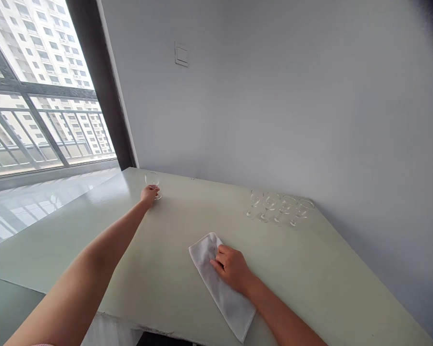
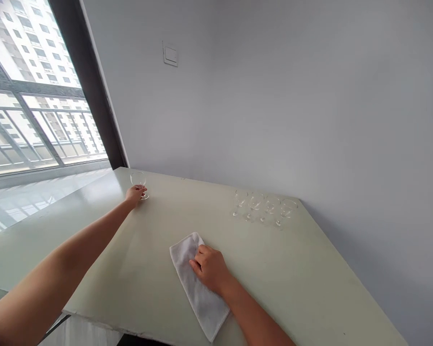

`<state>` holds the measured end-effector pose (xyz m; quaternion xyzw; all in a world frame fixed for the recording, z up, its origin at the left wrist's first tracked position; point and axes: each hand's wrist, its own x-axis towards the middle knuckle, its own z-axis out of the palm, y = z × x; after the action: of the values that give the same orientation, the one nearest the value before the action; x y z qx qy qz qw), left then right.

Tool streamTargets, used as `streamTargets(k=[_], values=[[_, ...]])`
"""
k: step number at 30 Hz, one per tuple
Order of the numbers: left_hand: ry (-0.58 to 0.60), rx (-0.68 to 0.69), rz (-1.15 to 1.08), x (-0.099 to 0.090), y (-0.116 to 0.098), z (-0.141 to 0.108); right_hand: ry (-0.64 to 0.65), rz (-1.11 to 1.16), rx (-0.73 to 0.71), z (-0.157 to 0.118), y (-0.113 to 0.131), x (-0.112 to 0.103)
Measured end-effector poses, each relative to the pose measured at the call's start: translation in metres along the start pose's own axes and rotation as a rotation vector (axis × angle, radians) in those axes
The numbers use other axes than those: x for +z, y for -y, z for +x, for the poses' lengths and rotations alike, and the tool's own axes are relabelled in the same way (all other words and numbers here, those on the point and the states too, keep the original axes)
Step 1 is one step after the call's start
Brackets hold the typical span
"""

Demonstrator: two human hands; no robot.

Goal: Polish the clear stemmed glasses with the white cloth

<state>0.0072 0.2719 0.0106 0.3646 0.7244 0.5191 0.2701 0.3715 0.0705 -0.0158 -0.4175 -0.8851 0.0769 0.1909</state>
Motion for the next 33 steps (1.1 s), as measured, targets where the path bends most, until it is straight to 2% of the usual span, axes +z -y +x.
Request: streamTargets(k=[3,6,8,10,12,15,17,20,23,26,28,31,33], values=[[-0.067,-0.023,0.039,0.0,-0.005,-0.01,0.01,0.0,-0.002,0.001,0.002,-0.003],[-0.152,-0.033,0.067,0.007,-0.01,-0.032,0.013,-0.012,-0.014,0.002,0.003,-0.005],[-0.17,-0.014,0.062,0.021,-0.015,-0.054,0.014,-0.032,-0.011,0.002,0.002,-0.005],[-0.119,0.023,0.045,0.045,-0.021,-0.08,0.018,-0.05,-0.006,0.003,0.002,-0.004],[0.046,0.077,0.02,0.077,-0.031,-0.108,0.023,-0.064,-0.006,0.003,0.001,-0.003],[0.442,0.141,-0.009,0.134,-0.047,-0.151,0.023,-0.081,-0.019,0.004,0.0,-0.004],[0.661,0.151,-0.025,0.171,-0.059,-0.178,0.027,-0.083,-0.035,0.004,-0.001,-0.005],[0.853,0.121,-0.041,0.218,-0.073,-0.209,0.027,-0.092,-0.036,0.003,-0.002,-0.005],[0.936,0.073,-0.037,0.25,-0.082,-0.228,-0.002,-0.102,-0.033,0.002,-0.004,-0.002],[0.954,0.031,-0.033,0.269,-0.085,-0.236,-0.033,-0.111,-0.039,0.001,-0.006,0.001],[0.952,0.014,-0.043,0.275,-0.084,-0.236,-0.034,-0.119,-0.038,0.002,-0.007,0.002],[0.936,0.01,-0.07,0.271,-0.078,-0.229,-0.015,-0.109,-0.029,0.003,-0.006,0.0],[0.9,0.021,-0.088,0.26,-0.072,-0.218,0.007,-0.09,-0.03,0.003,-0.006,-0.002]])
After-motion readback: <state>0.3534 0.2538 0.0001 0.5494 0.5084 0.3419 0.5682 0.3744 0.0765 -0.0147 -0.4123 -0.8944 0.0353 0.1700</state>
